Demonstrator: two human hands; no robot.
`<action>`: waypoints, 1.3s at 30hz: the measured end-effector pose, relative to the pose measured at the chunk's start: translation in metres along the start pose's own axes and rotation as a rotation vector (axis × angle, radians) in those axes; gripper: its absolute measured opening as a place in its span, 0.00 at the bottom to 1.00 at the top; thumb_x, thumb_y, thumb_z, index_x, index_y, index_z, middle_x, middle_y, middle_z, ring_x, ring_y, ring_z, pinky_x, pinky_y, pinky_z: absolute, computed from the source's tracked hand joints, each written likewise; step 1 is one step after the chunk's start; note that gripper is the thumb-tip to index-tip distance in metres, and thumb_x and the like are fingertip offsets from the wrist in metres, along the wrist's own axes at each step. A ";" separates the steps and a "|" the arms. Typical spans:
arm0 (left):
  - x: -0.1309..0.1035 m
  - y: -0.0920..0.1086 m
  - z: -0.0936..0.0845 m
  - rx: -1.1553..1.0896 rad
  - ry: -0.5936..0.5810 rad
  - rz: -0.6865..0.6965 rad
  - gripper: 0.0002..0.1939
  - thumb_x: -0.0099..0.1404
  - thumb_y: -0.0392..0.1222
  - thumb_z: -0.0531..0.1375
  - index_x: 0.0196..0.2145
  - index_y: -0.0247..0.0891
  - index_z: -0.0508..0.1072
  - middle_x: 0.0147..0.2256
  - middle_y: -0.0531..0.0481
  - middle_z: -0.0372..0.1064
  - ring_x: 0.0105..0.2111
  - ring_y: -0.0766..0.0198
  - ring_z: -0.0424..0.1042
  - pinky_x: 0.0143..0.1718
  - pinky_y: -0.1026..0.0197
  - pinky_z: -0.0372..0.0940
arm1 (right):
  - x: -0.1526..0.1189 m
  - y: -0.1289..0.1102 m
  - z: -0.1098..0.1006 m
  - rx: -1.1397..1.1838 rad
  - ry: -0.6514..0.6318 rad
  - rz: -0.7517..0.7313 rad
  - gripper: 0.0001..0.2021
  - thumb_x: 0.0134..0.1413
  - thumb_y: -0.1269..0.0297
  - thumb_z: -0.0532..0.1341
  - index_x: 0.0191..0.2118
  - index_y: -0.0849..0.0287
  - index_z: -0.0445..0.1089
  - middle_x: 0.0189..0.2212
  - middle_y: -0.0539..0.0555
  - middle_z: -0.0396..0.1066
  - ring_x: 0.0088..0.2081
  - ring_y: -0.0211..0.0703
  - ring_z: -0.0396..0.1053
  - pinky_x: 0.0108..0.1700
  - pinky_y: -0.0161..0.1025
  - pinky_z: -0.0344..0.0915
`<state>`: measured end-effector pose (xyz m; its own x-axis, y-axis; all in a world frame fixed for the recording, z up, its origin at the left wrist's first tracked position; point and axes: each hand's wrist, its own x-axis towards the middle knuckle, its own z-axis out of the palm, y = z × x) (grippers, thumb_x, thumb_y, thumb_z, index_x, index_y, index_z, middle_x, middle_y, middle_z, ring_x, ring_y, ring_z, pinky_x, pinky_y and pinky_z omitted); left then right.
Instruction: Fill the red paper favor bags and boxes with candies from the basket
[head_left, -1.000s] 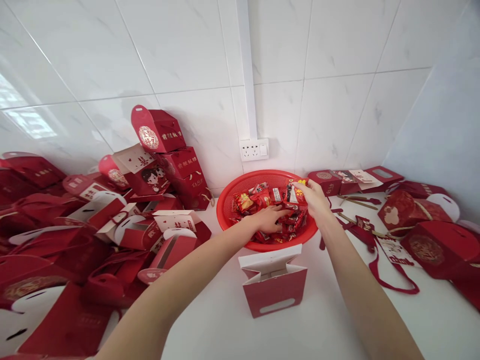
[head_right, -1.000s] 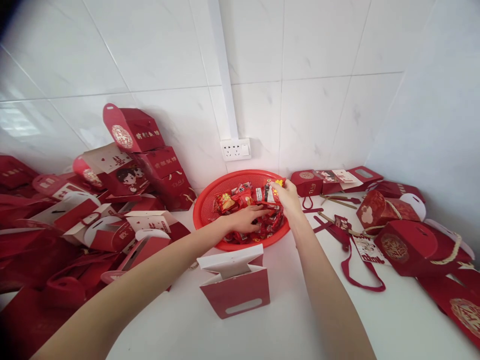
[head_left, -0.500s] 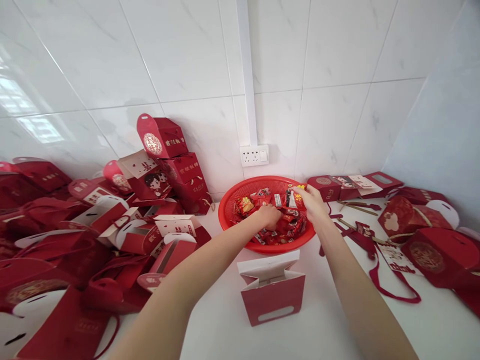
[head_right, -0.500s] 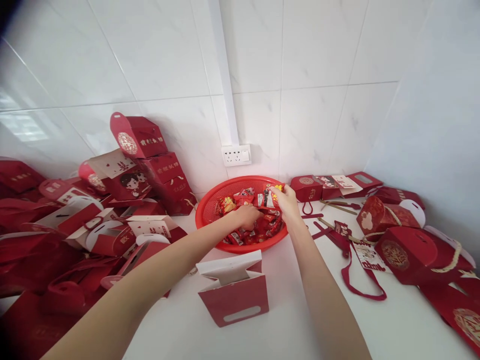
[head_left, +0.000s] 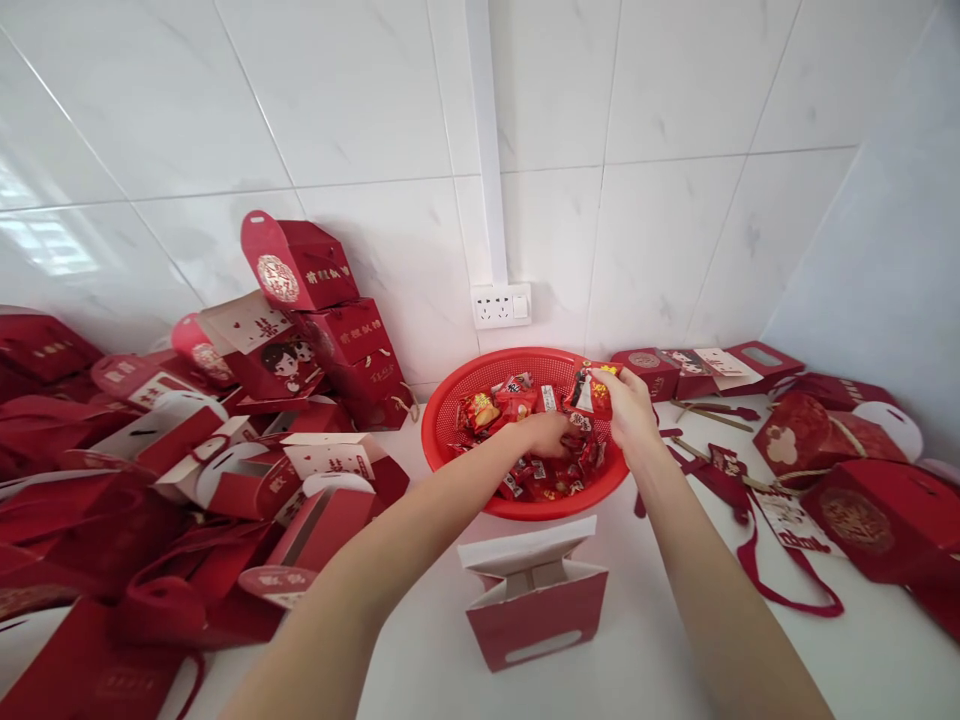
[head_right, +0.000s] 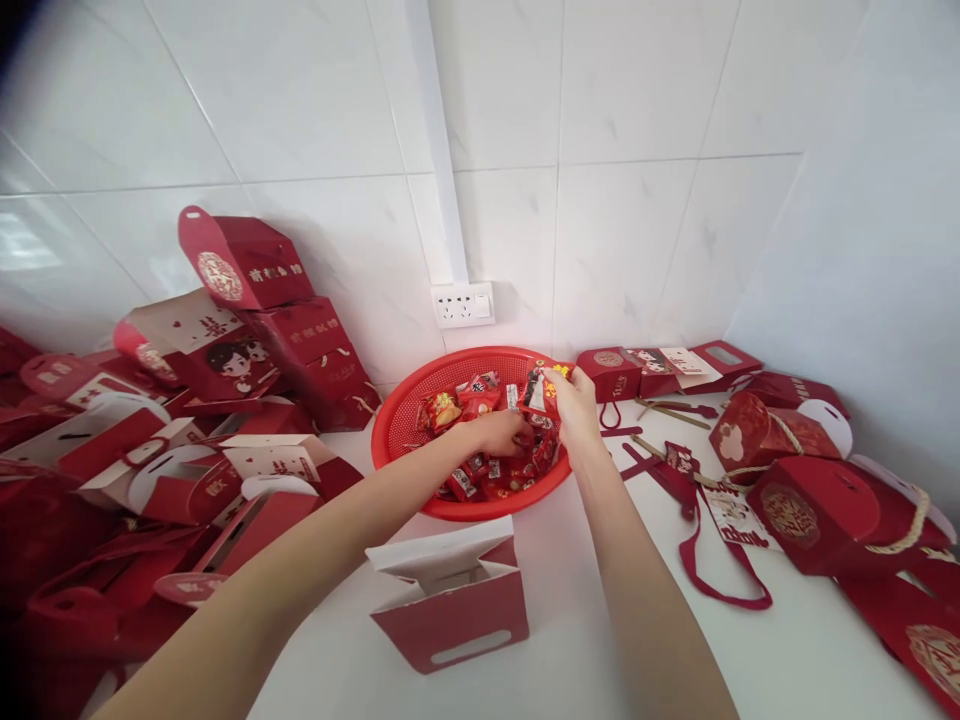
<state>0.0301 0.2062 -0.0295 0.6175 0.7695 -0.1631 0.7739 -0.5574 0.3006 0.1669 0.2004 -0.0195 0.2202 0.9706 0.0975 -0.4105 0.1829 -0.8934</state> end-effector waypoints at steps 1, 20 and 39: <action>0.000 -0.002 0.000 0.002 -0.002 -0.037 0.12 0.53 0.33 0.64 0.36 0.39 0.81 0.39 0.44 0.79 0.40 0.51 0.77 0.42 0.58 0.70 | 0.000 0.000 0.000 0.000 0.001 0.000 0.12 0.32 0.60 0.70 0.25 0.54 0.67 0.21 0.47 0.74 0.28 0.46 0.76 0.33 0.42 0.74; -0.011 -0.045 -0.025 -0.571 0.542 -0.282 0.06 0.56 0.40 0.62 0.31 0.36 0.72 0.33 0.51 0.72 0.38 0.59 0.73 0.46 0.58 0.69 | -0.004 -0.002 0.001 0.008 0.014 0.001 0.11 0.33 0.62 0.70 0.26 0.55 0.69 0.23 0.46 0.75 0.31 0.45 0.76 0.35 0.40 0.73; -0.010 -0.034 -0.020 -0.496 0.547 -0.356 0.08 0.63 0.37 0.58 0.34 0.34 0.78 0.37 0.45 0.77 0.43 0.55 0.74 0.49 0.57 0.68 | -0.006 -0.002 0.003 0.012 0.014 0.025 0.09 0.35 0.68 0.68 0.27 0.57 0.69 0.21 0.46 0.74 0.25 0.42 0.74 0.30 0.38 0.71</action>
<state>-0.0053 0.2231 -0.0194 0.0915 0.9891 0.1158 0.6795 -0.1470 0.7188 0.1645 0.1950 -0.0167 0.2218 0.9726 0.0696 -0.4269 0.1611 -0.8898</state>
